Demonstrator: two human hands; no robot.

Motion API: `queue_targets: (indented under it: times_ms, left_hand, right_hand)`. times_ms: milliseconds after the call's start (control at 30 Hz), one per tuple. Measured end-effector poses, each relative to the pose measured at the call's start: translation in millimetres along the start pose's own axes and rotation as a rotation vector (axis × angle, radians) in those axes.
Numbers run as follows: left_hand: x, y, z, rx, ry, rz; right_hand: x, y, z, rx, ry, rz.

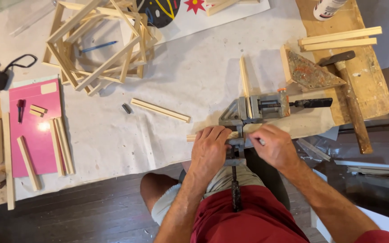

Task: Assembling a wooden frame by positioning slats in a corner clamp and securing them with a hammer.

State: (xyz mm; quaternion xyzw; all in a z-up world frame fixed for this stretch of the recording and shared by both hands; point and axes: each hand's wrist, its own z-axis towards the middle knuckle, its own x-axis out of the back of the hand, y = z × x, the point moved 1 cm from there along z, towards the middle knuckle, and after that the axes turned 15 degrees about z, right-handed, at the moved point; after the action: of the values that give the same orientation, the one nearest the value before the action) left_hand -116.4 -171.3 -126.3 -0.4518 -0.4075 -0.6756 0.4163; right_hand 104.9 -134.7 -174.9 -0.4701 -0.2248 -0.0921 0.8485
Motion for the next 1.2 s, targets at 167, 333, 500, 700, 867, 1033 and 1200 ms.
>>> queue_targets:
  times_ms: [167,333,500,700,867,1033,1200]
  left_hand:
    - [0.1,-0.6,-1.3,0.007,-0.026,0.015]
    - [-5.2,-1.9,-2.0,0.014,-0.018,0.010]
    - [-17.9,-4.3,-5.8,0.012,0.007,0.026]
    - [39.5,-30.6,8.2,0.000,-0.011,-0.149]
    - [38.5,-169.7,-20.6,0.839,0.093,-0.182]
    - [47.3,-225.2,-18.3,1.116,-0.074,-0.093]
    - [43.5,-237.2,-20.1,1.134,-0.068,-0.015]
  right_hand:
    - [-1.4,14.0,-5.3,0.004,0.017,-0.069]
    - [3.7,-0.4,-1.0,-0.014,-0.052,-0.026]
    - [6.4,-15.0,1.9,0.040,-0.113,-0.127]
    - [74.5,-14.9,22.2,-0.623,-0.337,0.015]
    - [129.7,18.7,5.2,-0.308,-0.231,-0.441]
    - [140.7,30.4,-0.7,-0.206,-0.271,-0.581]
    - [142.0,25.6,-5.7,-0.052,-0.169,-0.717]
